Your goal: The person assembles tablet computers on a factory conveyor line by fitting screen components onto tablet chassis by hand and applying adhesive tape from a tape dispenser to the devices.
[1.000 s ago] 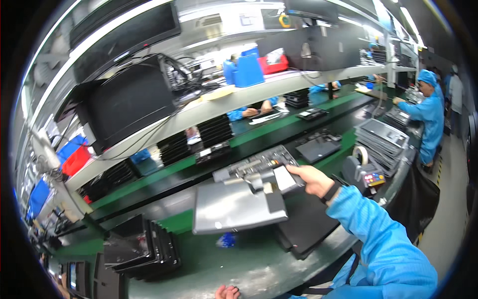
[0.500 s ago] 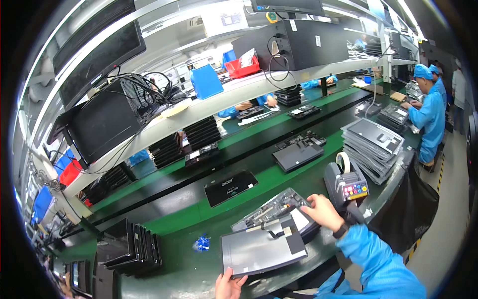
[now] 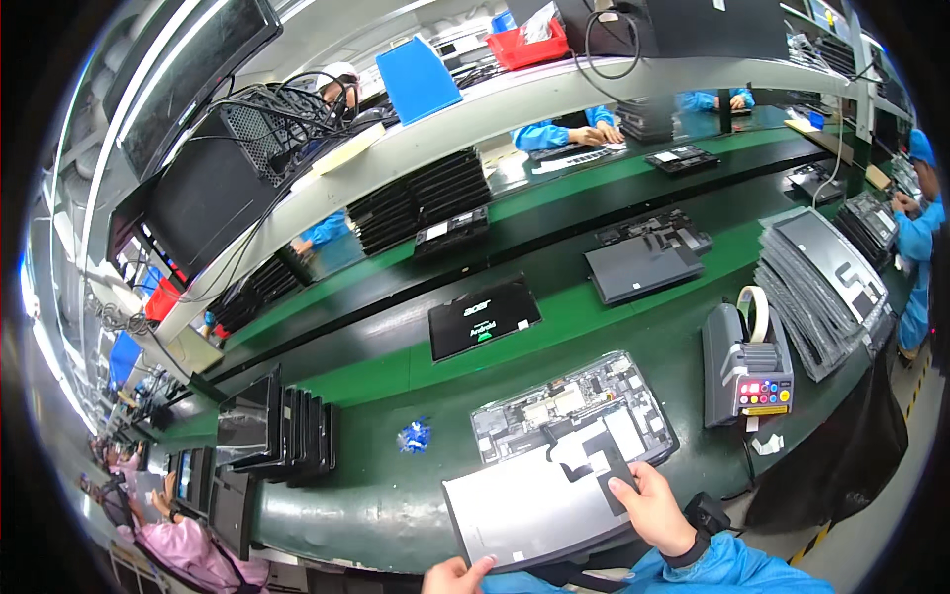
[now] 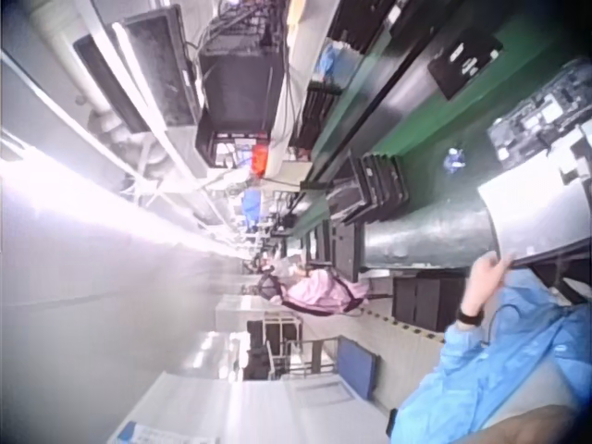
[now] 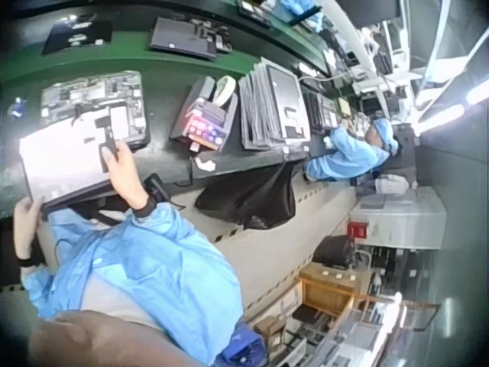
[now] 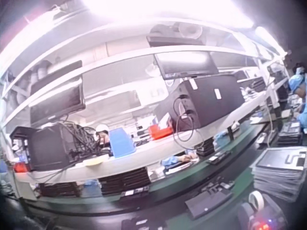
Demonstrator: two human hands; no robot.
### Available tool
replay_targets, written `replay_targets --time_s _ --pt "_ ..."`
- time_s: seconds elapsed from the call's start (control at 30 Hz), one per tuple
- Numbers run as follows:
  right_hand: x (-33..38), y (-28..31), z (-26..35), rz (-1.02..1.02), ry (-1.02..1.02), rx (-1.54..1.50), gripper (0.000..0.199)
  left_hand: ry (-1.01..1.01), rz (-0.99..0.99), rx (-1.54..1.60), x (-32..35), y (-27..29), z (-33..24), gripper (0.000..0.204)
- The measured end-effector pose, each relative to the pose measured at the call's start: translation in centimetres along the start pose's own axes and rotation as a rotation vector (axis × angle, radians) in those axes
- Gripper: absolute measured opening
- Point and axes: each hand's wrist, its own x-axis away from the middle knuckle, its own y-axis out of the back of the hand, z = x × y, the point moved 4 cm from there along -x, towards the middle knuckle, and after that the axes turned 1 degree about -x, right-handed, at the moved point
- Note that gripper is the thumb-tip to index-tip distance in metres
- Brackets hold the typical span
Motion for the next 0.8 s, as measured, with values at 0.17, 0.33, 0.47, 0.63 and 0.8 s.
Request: replay_targets --time_s 0.17,0.33,0.47,0.63,0.8 --pt "0.0 0.0 0.0 0.011 -0.006 -0.063 0.019 -0.582 -0.516 -0.662 -2.7 3.4 -9.4 0.015" --pt "0.0 0.1 0.1 0.042 -0.012 -0.120 0.019 -0.676 -0.028 -0.404 -12.1 1.9 -12.4 0.019" --pt "0.2 -0.3 -0.1 0.030 0.013 -0.146 0.018 -0.217 0.312 -0.403 -13.4 1.9 -12.4 0.023" --pt "0.4 -1.5 -0.2 -0.009 0.035 -0.211 0.018 -0.171 0.342 -0.398 -13.9 2.6 -12.6 0.035" --pt "0.6 -1.9 -0.4 -0.017 0.047 -0.195 0.018 -0.247 0.169 -0.527 -12.7 2.1 -12.9 0.037"
